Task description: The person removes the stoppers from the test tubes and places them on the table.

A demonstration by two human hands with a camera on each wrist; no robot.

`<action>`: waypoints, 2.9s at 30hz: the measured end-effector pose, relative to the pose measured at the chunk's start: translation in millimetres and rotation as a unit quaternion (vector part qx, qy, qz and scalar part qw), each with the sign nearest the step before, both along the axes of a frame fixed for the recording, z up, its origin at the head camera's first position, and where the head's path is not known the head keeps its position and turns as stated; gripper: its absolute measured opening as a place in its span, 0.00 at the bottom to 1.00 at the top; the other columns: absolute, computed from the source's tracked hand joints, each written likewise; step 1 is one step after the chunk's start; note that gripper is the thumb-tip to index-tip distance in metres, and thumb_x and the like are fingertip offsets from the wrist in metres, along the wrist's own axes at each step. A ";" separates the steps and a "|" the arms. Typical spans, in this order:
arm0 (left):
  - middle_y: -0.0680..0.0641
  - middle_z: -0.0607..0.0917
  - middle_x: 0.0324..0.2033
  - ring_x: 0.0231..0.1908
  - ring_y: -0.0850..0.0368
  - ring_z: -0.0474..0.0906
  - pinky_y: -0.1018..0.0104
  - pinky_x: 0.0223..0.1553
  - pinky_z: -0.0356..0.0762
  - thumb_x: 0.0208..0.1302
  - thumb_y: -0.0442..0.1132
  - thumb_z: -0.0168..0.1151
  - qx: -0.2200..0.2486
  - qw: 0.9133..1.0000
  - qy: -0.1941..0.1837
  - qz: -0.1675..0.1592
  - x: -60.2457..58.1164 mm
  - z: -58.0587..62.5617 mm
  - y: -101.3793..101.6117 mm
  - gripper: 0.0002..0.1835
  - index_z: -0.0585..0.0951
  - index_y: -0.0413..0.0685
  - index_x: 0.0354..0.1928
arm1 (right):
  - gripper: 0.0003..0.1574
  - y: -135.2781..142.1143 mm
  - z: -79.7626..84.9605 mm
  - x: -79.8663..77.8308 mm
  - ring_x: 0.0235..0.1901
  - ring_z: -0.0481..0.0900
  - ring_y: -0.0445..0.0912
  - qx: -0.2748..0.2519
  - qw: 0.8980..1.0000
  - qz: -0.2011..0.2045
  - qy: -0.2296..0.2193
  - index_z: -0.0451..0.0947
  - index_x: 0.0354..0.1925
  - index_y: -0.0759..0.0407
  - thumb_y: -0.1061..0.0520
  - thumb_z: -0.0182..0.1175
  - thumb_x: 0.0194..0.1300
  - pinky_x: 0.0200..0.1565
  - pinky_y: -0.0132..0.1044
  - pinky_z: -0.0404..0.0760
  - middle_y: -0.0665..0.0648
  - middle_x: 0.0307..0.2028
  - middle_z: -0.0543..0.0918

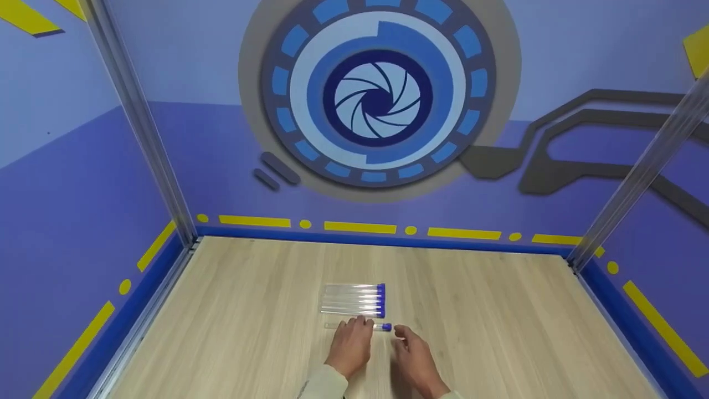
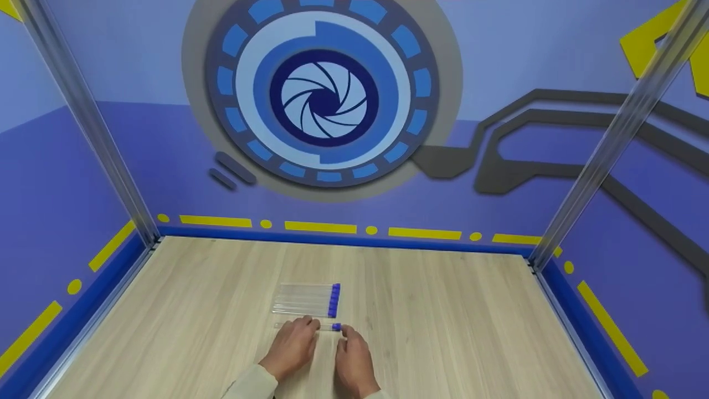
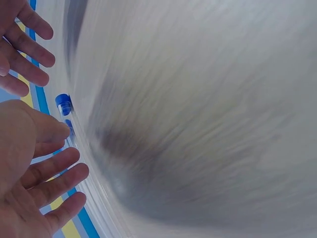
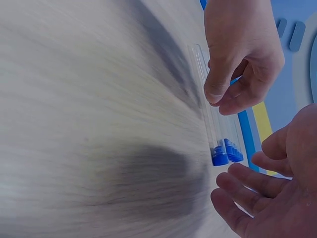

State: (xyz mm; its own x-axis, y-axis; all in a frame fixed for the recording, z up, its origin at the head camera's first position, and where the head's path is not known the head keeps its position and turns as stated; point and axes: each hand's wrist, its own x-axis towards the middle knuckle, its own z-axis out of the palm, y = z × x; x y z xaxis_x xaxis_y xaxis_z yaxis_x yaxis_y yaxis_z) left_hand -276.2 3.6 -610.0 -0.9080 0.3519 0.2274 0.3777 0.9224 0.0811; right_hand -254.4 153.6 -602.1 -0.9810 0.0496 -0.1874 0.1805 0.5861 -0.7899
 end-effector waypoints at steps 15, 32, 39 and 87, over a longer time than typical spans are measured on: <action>0.50 0.82 0.33 0.35 0.55 0.77 0.62 0.32 0.69 0.54 0.32 0.68 0.012 1.000 0.018 0.000 -5.0 -8.8 -4.9 0.11 0.81 0.48 0.40 | 0.20 3.5 -5.5 0.2 0.53 0.77 0.51 -0.010 1.000 -0.001 -0.014 0.70 0.61 0.62 0.60 0.47 0.73 0.53 0.46 0.75 0.62 0.57 0.77; 0.51 0.81 0.30 0.30 0.57 0.75 0.61 0.35 0.67 0.53 0.35 0.70 -0.019 1.000 0.002 0.003 -3.5 -9.2 -3.3 0.10 0.82 0.50 0.38 | 0.23 6.1 -8.9 1.6 0.52 0.79 0.51 -0.001 1.000 0.021 0.006 0.69 0.62 0.64 0.61 0.50 0.71 0.52 0.47 0.78 0.64 0.56 0.78; 0.51 0.81 0.31 0.31 0.57 0.77 0.62 0.35 0.67 0.52 0.35 0.71 -0.022 1.000 -0.003 0.003 -1.1 -3.4 -6.2 0.11 0.82 0.50 0.39 | 0.24 4.7 -7.9 2.1 0.52 0.79 0.51 0.000 1.000 0.017 0.001 0.69 0.63 0.64 0.62 0.51 0.70 0.52 0.46 0.78 0.64 0.56 0.78; 0.55 0.75 0.29 0.26 0.63 0.64 0.71 0.24 0.60 0.63 0.36 0.62 0.016 0.993 0.019 -0.118 20.6 31.4 -16.7 0.03 0.80 0.51 0.37 | 0.15 20.8 6.8 11.4 0.42 0.80 0.45 -0.047 0.997 0.052 0.020 0.76 0.53 0.63 0.62 0.52 0.71 0.44 0.40 0.79 0.54 0.45 0.82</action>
State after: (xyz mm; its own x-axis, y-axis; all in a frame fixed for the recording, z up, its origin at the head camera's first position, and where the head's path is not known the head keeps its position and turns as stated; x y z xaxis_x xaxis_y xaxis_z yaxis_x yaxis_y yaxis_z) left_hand -255.6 -13.2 -578.7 -0.7919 0.5454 0.2746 0.5859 0.8054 0.0902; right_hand -243.0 174.5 -595.3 -0.9866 -0.0697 -0.1475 0.0898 0.5227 -0.8478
